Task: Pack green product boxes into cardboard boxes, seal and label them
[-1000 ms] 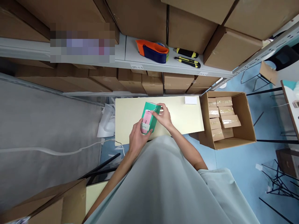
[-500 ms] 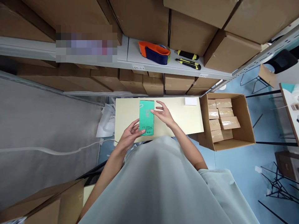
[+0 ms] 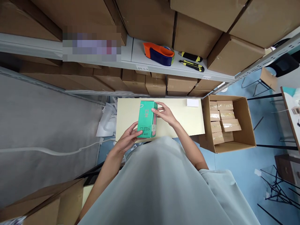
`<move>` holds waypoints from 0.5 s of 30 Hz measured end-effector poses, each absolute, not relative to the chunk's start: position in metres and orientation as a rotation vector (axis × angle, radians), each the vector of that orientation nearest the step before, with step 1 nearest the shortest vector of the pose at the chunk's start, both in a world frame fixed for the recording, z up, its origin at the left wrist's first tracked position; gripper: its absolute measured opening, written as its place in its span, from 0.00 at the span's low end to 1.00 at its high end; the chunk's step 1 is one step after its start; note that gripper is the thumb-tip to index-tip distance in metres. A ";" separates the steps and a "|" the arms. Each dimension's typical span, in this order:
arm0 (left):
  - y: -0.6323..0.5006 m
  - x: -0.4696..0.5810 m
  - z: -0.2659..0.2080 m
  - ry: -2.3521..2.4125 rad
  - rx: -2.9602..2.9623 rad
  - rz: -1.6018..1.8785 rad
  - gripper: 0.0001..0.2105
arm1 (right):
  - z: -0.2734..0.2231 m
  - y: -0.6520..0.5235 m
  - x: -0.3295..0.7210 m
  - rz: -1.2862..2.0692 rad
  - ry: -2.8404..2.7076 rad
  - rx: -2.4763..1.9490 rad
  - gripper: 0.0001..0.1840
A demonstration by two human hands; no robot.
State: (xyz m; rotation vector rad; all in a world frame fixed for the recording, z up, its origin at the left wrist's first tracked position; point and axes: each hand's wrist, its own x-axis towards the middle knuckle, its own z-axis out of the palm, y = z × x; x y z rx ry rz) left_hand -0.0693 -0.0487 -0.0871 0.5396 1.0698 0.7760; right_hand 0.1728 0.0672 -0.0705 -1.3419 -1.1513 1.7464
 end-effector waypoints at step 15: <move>-0.059 -0.091 -0.117 0.917 -0.105 0.824 0.28 | -0.070 0.076 0.165 1.830 -1.210 -1.443 0.32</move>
